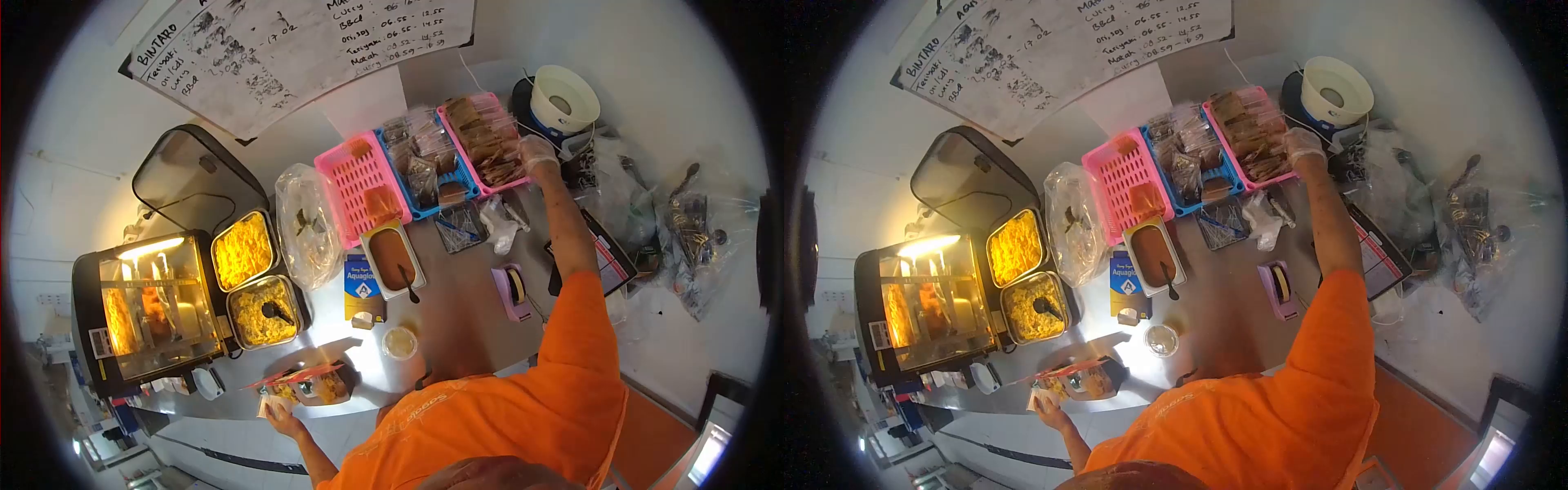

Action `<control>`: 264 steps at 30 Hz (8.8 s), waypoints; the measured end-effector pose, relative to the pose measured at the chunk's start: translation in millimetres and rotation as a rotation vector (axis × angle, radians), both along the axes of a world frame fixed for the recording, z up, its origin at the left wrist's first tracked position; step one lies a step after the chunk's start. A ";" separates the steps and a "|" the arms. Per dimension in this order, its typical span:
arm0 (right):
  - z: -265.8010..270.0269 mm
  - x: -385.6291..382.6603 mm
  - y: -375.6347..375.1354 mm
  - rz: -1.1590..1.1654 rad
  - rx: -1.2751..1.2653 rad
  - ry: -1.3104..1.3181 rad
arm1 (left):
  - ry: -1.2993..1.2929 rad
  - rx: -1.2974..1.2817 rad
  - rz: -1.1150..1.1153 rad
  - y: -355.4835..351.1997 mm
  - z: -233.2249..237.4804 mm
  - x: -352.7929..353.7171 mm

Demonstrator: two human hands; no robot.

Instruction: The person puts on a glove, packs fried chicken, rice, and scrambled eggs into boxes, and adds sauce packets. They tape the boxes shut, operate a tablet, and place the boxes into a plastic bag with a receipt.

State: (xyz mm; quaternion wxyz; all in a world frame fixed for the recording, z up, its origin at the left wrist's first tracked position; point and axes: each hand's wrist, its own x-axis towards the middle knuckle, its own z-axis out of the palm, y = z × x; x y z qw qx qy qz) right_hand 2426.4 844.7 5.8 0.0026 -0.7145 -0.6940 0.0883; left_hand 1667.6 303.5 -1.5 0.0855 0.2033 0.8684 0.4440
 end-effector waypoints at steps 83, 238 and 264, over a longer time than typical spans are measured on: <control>-69.8 9.6 19.7 -0.432 -0.163 0.184 | -0.006 -0.112 -0.013 -21.8 -25.8 30.0; -145.1 -418.5 -485.3 0.327 0.329 0.926 | 0.352 -0.280 -0.981 1.3 -139.0 191.6; -148.6 -424.2 -495.0 0.134 0.378 0.879 | 0.370 -0.281 -0.987 -0.1 -137.8 192.2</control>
